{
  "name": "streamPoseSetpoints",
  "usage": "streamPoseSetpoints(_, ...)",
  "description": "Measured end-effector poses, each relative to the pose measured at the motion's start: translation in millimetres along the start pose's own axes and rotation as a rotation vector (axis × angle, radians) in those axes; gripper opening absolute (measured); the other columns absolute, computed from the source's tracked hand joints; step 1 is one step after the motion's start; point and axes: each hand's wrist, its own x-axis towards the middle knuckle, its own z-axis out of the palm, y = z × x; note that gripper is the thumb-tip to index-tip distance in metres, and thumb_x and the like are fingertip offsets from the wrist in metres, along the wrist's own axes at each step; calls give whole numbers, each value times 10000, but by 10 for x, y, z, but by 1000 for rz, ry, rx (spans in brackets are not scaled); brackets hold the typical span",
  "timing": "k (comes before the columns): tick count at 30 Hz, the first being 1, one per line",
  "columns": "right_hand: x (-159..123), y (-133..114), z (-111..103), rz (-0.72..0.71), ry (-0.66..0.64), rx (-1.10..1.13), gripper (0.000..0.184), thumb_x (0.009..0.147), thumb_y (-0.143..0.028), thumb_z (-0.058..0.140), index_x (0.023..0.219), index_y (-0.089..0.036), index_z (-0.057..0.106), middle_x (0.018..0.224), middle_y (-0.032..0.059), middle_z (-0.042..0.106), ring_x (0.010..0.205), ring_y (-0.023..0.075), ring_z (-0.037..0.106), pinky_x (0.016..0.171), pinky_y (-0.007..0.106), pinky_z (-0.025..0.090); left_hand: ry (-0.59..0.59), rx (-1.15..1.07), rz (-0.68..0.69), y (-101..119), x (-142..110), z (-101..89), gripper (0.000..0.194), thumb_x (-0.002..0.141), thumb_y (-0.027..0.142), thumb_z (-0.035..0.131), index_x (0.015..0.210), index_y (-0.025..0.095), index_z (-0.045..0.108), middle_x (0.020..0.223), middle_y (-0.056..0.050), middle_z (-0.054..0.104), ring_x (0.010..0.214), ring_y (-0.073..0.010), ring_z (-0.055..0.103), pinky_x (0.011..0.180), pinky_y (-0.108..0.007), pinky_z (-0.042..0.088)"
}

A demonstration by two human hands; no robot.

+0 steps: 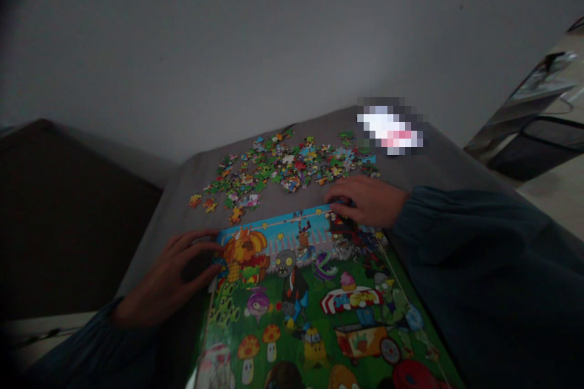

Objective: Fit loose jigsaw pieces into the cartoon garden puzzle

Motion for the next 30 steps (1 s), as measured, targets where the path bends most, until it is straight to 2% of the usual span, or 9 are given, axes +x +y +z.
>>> streamPoseSetpoints(10, -4, 19, 19, -16, 13, 5, 312, 930, -368, 434, 1054, -171, 643, 991, 102, 657, 923, 245, 603, 826, 402, 451, 31, 15, 8, -44, -9, -41, 310, 867, 498, 556, 1066, 277, 645, 1279, -50, 575, 1197, -278, 496, 1007, -509, 425)
streamPoseSetpoints(19, 4, 16, 10, -17, 0, -13, 292, 934, -348, 436, 1065, -181, 637, 1016, 101, 654, 961, 247, 598, 869, 413, 445, 169, 0, -2, -241, 33, -51, 286, 881, 474, 522, 1010, 258, 658, 1164, -61, 643, 1102, -266, 570, 961, -472, 456)
streamPoseSetpoints(22, 11, 21, 12, -22, 10, -15, 276, 928, -336, 454, 1052, -182, 647, 1004, 98, 660, 934, 235, 601, 848, 396, 451, 223, 3, 26, -295, 142, -69, 294, 879, 454, 517, 1023, 235, 651, 1121, -71, 665, 1072, -260, 591, 941, -446, 470)
streamPoseSetpoints(26, 19, 20, 13, -37, 22, -4, 272, 921, -318, 464, 1050, -171, 652, 997, 98, 665, 914, 224, 609, 841, 384, 456, 279, 38, 77, -281, 415, -186, 331, 879, 445, 500, 1066, 209, 637, 1145, -92, 664, 1094, -264, 586, 968, -447, 443)
streamPoseSetpoints(30, 18, -16, -11, -42, 27, -3, 293, 924, -319, 450, 1054, -153, 654, 984, 109, 665, 909, 231, 611, 845, 404, 458, 198, 87, 65, -276, 707, -330, 342, 898, 432, 455, 1079, 204, 635, 1115, -94, 673, 1071, -253, 595, 967, -435, 436)
